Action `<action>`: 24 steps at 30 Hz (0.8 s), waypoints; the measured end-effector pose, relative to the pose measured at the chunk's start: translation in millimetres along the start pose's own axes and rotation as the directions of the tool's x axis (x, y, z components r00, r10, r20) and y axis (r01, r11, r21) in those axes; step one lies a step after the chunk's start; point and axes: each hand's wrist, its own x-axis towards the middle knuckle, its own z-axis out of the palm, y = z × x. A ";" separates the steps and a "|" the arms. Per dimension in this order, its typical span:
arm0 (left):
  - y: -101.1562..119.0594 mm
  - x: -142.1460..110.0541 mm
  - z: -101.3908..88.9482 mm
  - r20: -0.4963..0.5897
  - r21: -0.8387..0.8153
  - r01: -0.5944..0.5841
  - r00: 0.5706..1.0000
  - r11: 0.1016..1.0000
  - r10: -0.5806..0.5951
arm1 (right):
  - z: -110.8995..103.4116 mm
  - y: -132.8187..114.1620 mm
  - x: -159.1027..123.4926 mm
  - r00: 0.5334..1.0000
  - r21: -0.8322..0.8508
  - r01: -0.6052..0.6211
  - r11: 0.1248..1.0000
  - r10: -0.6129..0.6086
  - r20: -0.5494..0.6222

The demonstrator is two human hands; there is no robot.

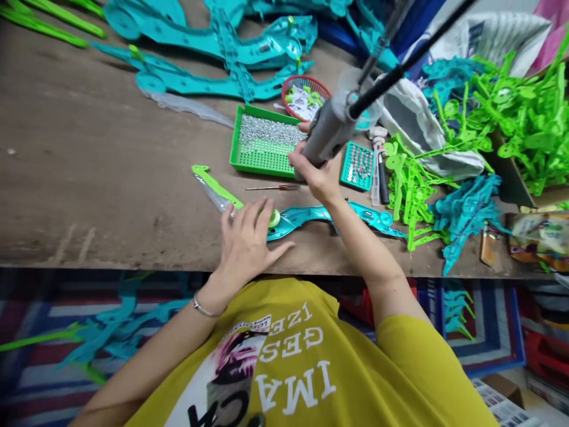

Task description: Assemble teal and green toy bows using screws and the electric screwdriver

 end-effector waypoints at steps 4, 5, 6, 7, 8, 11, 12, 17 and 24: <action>1.7 16.8 3.0 0.125 0.066 -0.016 0.992 0.998 0.008 | -12.1 11.2 5.4 0.995 -0.058 -0.073 0.996 0.077 0.070; 0.4 17.3 3.4 0.139 0.076 -0.008 0.990 0.997 -0.002 | -17.3 10.3 4.1 0.991 -0.070 -0.083 0.994 0.090 0.100; -1.8 16.1 3.0 0.147 0.085 -0.002 0.989 0.996 -0.010 | -24.3 8.0 2.0 0.987 -0.086 -0.091 0.992 0.101 0.127; -5.1 13.4 1.5 0.149 0.094 -0.001 0.989 0.996 -0.013 | -33.7 4.6 -0.8 0.983 -0.109 -0.096 0.989 0.111 0.147; -9.5 9.5 -1.0 0.148 0.101 -0.008 0.989 0.995 -0.007 | -45.3 0.1 -4.2 0.981 -0.137 -0.099 0.986 0.120 0.155; -29.1 -4.8 -12.4 0.138 0.120 -0.033 0.990 0.992 0.016 | -89.8 -17.9 -19.5 0.987 -0.230 -0.105 0.968 0.129 0.093; -36.5 -9.4 -16.8 0.132 0.123 -0.029 0.991 0.992 0.012 | -105.3 -24.7 -26.8 0.992 -0.259 -0.106 0.960 0.121 0.044; -60.1 -26.0 -35.2 0.114 0.139 -0.033 0.993 0.990 0.017 | -144.5 -51.0 -78.5 0.981 -0.432 -0.146 0.890 0.074 -0.179; -68.2 -34.4 -35.0 0.091 0.123 -0.055 0.995 0.991 0.044 | -45.0 -52.0 -123.4 0.970 -0.467 0.152 0.871 -0.042 0.238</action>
